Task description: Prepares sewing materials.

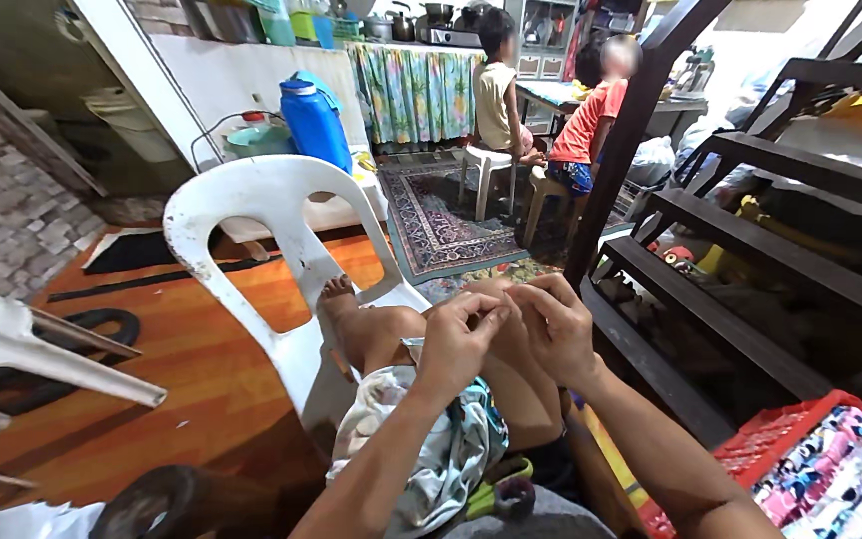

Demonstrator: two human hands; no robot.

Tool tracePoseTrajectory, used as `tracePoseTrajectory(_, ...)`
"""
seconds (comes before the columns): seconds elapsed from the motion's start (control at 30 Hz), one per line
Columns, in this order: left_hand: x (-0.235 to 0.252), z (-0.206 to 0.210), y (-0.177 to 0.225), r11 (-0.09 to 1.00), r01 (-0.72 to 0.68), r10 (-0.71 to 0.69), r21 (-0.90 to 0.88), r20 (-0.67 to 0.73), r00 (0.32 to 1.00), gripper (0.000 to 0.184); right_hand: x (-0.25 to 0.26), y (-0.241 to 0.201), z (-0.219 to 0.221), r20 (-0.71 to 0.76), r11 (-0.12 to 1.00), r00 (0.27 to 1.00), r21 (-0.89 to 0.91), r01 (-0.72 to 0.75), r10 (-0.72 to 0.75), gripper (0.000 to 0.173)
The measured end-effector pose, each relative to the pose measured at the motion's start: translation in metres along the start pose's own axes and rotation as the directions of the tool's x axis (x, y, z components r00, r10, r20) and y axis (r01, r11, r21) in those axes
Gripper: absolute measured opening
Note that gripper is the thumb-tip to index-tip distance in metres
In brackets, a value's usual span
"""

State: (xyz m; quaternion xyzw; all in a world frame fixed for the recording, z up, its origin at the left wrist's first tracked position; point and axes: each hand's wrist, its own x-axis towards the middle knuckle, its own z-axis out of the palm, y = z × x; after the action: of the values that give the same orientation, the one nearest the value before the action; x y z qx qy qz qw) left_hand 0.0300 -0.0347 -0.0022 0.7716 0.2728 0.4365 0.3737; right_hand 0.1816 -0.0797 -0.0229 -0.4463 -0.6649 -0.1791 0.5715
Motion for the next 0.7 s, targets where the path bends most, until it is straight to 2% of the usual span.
tracePoseTrajectory(0.07, -0.006, 0.008, -0.007, 0.953, -0.201, 0.228, 0.227, -0.100, 0.968, 0.015, 0.000, 0.000, 0.002, 0.013, 0.999, 1.000, -0.047, 0.009, -0.009, 0.016)
tracePoseTrajectory(0.13, -0.009, 0.013, -0.009, 0.851, -0.326, 0.409, 0.411, -0.131, 0.903, 0.016, -0.001, 0.000, 0.003, 0.036, 0.997, 0.999, -0.073, 0.026, -0.024, 0.017)
tracePoseTrajectory(0.23, -0.010, 0.015, -0.011, 0.683, -0.400, 0.582, 0.612, -0.124, 0.804, 0.019, -0.002, -0.002, 0.002, 0.072, 0.995, 0.996, -0.089, 0.051, -0.045, 0.018)
tracePoseTrajectory(0.33, -0.009, 0.013, -0.010, 0.579, -0.397, 0.664, 0.712, -0.130, 0.737, 0.021, -0.003, -0.003, 0.001, 0.070, 0.993, 0.996, -0.092, 0.067, -0.061, 0.018)
tracePoseTrajectory(0.4, -0.007, 0.010, -0.008, 0.570, -0.392, 0.677, 0.722, -0.143, 0.722, 0.021, -0.003, -0.003, 0.001, 0.071, 0.994, 0.995, -0.085, 0.075, -0.069, 0.018)
tracePoseTrajectory(0.47, -0.004, 0.005, -0.006, 0.602, -0.387, 0.658, 0.698, -0.160, 0.735, 0.020, -0.002, -0.004, 0.000, 0.077, 0.994, 0.994, -0.075, 0.078, -0.072, 0.017)
tracePoseTrajectory(0.6, 0.003, -0.004, 0.000, 0.729, -0.362, 0.546, 0.581, -0.175, 0.819, 0.017, -0.002, -0.004, 0.000, 0.092, 0.995, 0.993, -0.057, 0.082, -0.077, 0.019)
tracePoseTrajectory(0.7, 0.009, -0.013, 0.007, 0.845, -0.289, 0.394, 0.449, -0.160, 0.905, 0.014, -0.001, -0.006, 0.000, 0.096, 0.995, 0.991, -0.027, 0.098, -0.095, 0.019)
